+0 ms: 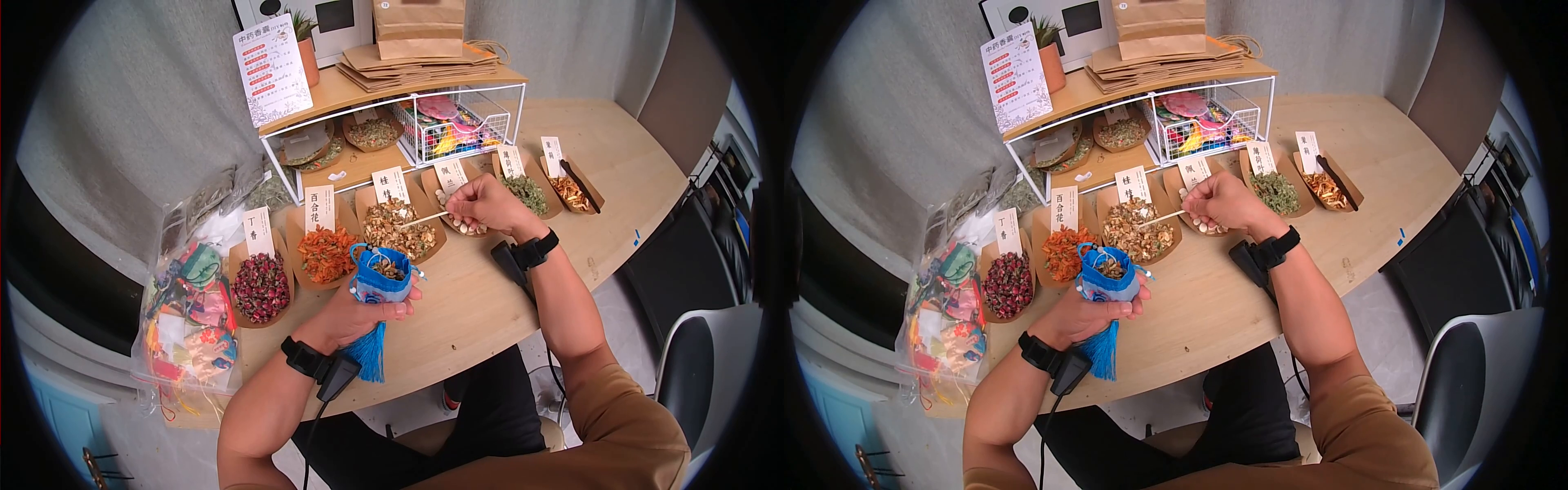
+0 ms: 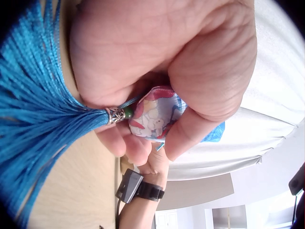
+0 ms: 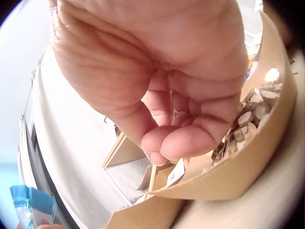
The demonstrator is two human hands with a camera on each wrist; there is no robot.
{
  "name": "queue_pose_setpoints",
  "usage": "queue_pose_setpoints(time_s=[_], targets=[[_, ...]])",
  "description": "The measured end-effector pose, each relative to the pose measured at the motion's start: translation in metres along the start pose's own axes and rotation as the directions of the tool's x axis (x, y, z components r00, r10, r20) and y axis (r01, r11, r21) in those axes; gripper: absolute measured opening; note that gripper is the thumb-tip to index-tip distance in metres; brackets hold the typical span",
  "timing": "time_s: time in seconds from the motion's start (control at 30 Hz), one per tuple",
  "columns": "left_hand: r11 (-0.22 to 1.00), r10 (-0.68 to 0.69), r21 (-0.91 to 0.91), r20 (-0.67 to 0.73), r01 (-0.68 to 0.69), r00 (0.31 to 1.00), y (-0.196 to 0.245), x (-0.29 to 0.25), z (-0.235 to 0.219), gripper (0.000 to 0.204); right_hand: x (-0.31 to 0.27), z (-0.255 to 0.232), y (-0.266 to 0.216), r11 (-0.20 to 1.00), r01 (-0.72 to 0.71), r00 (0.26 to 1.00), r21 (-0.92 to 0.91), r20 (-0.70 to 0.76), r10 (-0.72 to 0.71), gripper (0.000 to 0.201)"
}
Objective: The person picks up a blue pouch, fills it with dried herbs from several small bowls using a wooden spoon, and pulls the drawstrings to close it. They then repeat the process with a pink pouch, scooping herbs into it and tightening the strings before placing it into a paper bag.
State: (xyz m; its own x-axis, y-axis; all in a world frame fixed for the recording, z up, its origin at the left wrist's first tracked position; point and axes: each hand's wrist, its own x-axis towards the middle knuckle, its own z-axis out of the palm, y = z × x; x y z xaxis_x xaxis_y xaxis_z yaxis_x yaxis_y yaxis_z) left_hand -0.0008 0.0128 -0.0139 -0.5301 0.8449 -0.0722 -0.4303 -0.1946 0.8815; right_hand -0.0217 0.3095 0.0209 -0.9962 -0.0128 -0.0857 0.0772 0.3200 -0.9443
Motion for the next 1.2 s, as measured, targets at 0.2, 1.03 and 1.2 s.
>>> queue_pose_setpoints(time_s=[0.2, 1.03, 1.2], targets=[[1.000, -0.003, 0.002, 0.000, 0.003, 1.000, 0.0002, -0.0001, 0.0003, 0.050, 0.0017, -0.0010, 0.0019, 0.999, 0.000, 1.000, 0.035, 0.007, -0.001, 0.010], [1.000, -0.011, -0.007, 0.004, 0.011, 1.000, 0.0008, -0.0008, -0.0001, 0.050, 0.0028, 0.0013, 0.0029, 0.987, -0.004, 1.000, 0.158, 0.003, 0.003, 0.007], [1.000, -0.006, 0.004, -0.002, 0.006, 1.000, 0.0015, -0.0010, 0.0009, 0.050, 0.0045, -0.0003, 0.0044, 0.988, 0.002, 1.000, 0.153, -0.005, -0.001, 0.009]])
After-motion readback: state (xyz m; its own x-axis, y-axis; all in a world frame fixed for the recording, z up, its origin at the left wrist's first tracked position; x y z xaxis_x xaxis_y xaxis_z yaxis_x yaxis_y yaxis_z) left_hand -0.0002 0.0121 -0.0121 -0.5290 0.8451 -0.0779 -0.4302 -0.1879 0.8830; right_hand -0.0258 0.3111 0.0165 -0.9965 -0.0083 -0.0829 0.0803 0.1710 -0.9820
